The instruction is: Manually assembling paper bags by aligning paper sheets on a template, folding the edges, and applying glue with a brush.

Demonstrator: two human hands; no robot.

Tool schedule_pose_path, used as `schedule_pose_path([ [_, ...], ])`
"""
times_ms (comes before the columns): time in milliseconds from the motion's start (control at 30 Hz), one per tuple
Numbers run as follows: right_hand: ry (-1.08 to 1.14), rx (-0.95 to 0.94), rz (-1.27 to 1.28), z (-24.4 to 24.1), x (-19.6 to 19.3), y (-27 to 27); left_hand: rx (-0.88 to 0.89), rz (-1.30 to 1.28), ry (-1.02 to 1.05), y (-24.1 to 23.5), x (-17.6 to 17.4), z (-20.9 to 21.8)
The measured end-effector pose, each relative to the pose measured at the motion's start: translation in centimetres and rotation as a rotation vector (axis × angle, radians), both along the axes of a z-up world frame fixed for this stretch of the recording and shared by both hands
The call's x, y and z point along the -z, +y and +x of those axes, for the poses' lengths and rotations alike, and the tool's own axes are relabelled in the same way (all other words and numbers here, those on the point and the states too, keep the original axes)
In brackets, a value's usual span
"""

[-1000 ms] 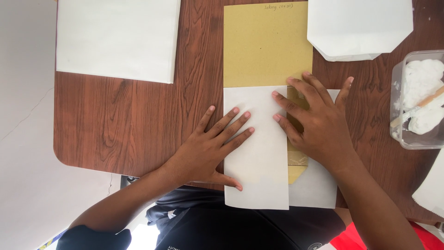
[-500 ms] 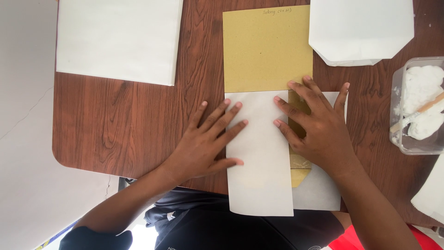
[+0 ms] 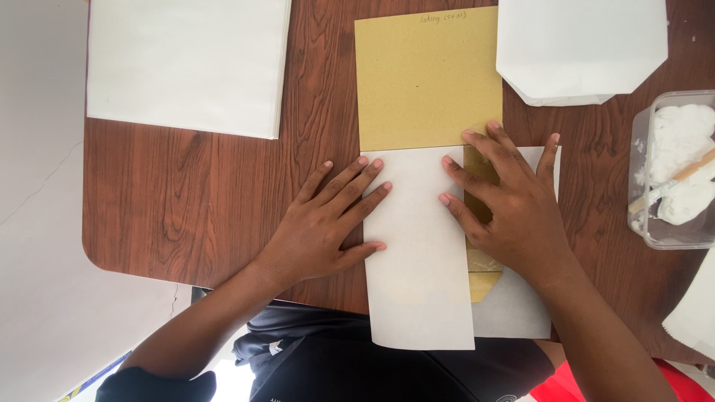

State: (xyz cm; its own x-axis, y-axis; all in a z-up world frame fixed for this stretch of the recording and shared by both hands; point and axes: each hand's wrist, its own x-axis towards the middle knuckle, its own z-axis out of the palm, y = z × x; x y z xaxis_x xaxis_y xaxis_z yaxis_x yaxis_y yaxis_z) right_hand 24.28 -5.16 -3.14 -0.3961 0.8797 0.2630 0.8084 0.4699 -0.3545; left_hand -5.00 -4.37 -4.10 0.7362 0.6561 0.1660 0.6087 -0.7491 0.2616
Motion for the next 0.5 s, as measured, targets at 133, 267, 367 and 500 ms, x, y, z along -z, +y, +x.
schedule_pose_path([
  [133, -0.010, 0.017, -0.015, -0.2, -0.2, -0.2, 0.097, -0.035, 0.088, -0.1, -0.1, -0.1],
  [267, -0.017, 0.009, -0.050, 0.1, 0.0, -0.5, 0.184, -0.024, 0.195, -2.3, -1.0, 0.6],
  [367, -0.010, 0.004, -0.060, 0.2, -0.2, -0.4, 0.238, 0.032, 0.297, -3.4, -1.5, 0.8],
  [500, 0.004, -0.016, -0.103, 0.4, -0.2, -0.5, 0.304, 0.054, 0.287, -4.4, -1.4, 0.9],
])
